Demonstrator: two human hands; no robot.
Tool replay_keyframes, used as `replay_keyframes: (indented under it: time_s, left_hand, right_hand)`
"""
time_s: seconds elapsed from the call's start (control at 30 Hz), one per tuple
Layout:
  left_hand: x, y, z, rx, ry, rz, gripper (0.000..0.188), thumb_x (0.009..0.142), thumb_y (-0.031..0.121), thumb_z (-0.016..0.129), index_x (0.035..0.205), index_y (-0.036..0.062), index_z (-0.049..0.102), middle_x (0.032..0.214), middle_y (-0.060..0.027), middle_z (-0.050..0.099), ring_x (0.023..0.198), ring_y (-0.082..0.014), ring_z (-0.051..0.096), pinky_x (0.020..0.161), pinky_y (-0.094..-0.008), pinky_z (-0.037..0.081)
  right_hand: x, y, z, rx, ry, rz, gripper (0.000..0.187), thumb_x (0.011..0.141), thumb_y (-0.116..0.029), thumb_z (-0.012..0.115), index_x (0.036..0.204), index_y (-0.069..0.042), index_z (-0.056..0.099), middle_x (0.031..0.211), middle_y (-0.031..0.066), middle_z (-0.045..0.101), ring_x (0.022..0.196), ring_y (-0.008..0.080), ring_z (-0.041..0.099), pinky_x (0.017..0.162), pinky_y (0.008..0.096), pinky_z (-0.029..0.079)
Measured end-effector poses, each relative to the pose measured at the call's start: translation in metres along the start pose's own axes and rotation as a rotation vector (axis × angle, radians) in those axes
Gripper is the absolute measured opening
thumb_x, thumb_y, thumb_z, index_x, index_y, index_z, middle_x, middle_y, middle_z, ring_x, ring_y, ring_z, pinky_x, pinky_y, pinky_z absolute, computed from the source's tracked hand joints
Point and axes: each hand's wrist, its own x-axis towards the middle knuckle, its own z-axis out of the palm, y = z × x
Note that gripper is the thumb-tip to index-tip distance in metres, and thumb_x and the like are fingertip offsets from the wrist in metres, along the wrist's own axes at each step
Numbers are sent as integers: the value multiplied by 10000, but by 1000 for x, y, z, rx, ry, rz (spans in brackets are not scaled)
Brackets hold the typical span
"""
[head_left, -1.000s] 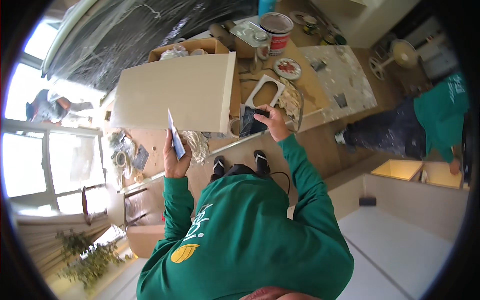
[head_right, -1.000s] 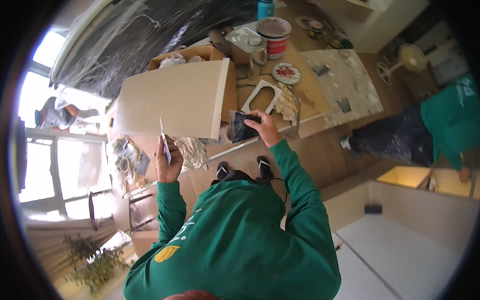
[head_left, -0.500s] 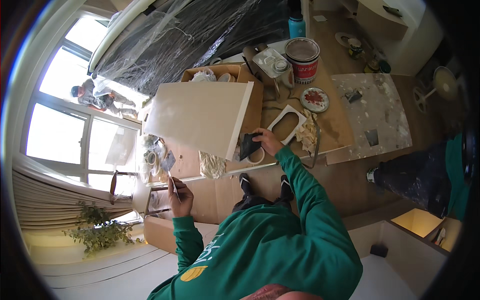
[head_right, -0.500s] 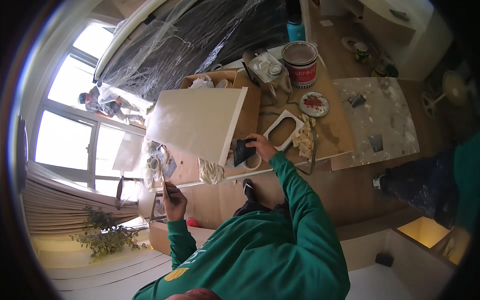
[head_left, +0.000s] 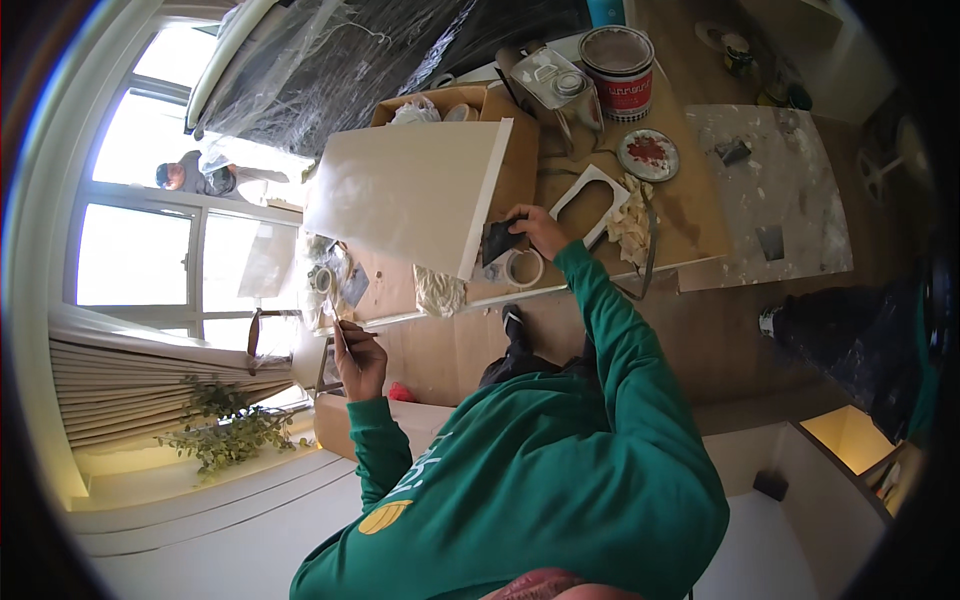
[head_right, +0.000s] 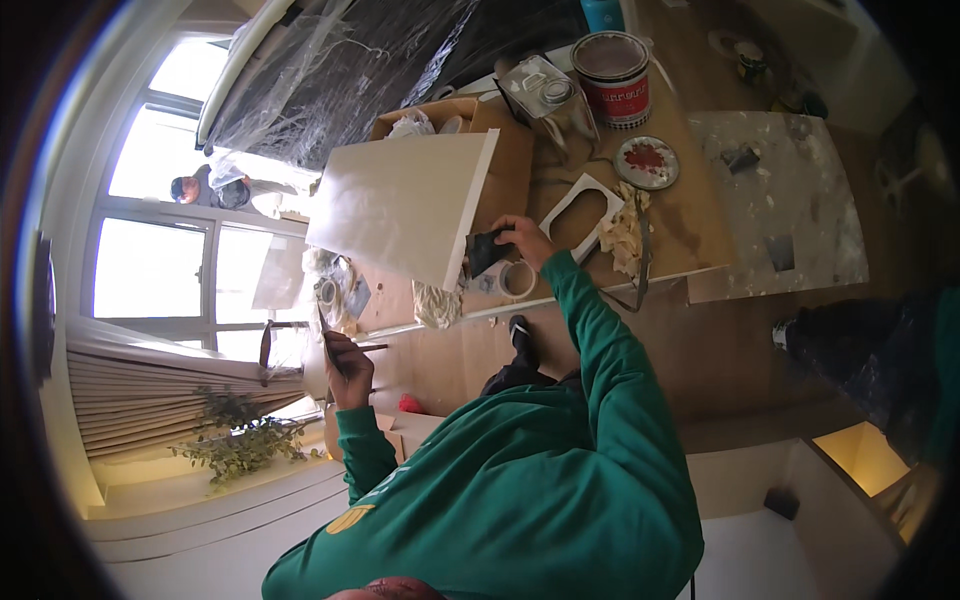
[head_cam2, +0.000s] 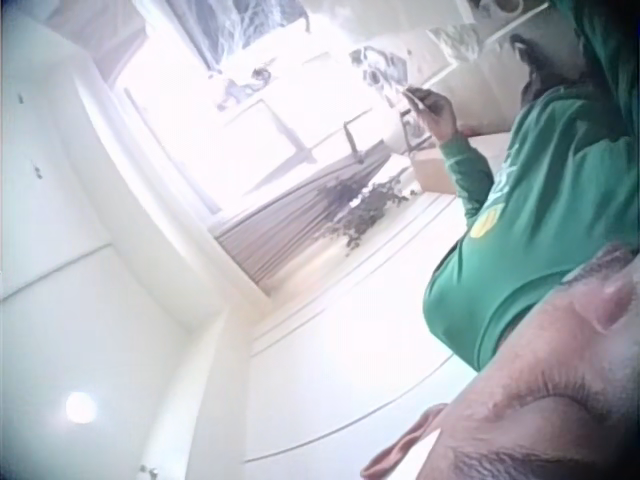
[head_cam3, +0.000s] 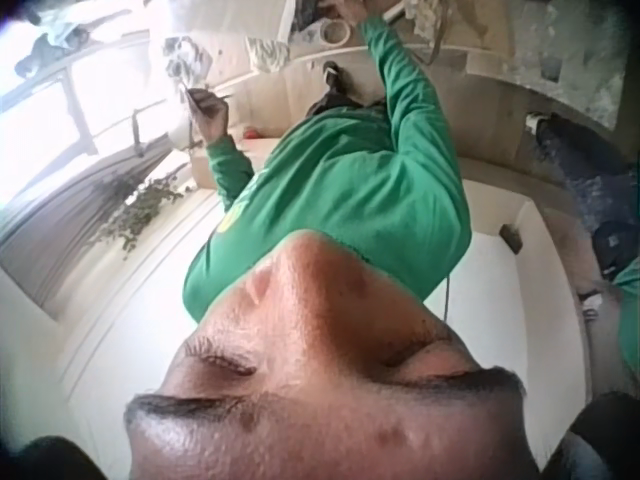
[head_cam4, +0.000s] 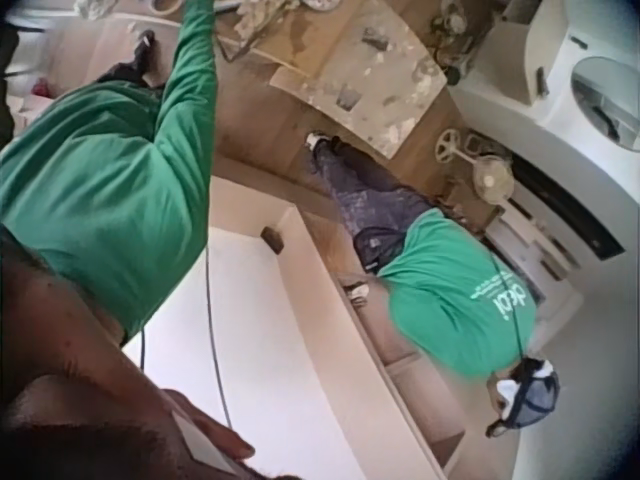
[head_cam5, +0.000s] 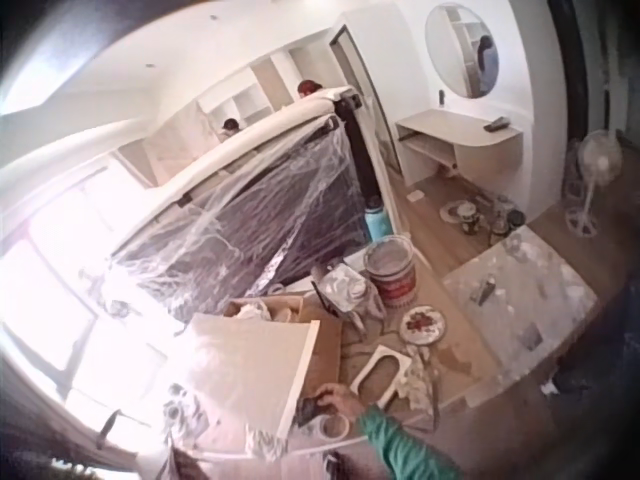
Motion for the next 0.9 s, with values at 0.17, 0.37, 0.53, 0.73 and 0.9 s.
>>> replay_keyframes:
  time_s: [0.17,0.37,0.53,0.73,0.9]
  left_hand:
    - [-1,3,-3,15,-39,-13,158,1015,182,643,1090,62,713,1006,-11,748,795,-91,683,620,-214,544]
    - [-3,2,-3,10,-56,-22,158,1012,168,641,1103,59,712,1016,-10,746,807,-113,689,628,-218,553]
    - [-7,1,-6,38,-46,9,151,1001,149,646,1105,59,708,1023,-11,746,814,-113,694,635,-224,563]
    - [-3,4,-9,27,-54,-24,140,998,145,649,1098,65,706,1023,-12,745,815,-96,691,635,-225,563]
    - [-5,6,-11,21,-31,2,129,997,141,651,1086,65,707,1016,-12,746,808,-96,688,628,-220,555]
  right_hand:
    - [-4,-7,12,-23,-41,3,141,828,-5,627,967,-20,647,892,40,653,818,130,632,736,256,512]
    - [-8,-4,14,-70,-43,51,142,827,-15,643,966,-33,663,837,18,643,711,78,591,600,207,448]
    - [-19,-5,21,-235,-37,19,132,829,-5,659,959,-21,676,858,23,656,749,84,611,648,218,476]
    - [-21,3,25,-299,-53,-86,165,819,51,679,972,-10,681,901,32,680,859,113,652,805,252,515]
    - [-22,6,28,-320,-84,-107,164,804,27,695,958,-28,704,880,17,664,864,114,622,808,271,497]
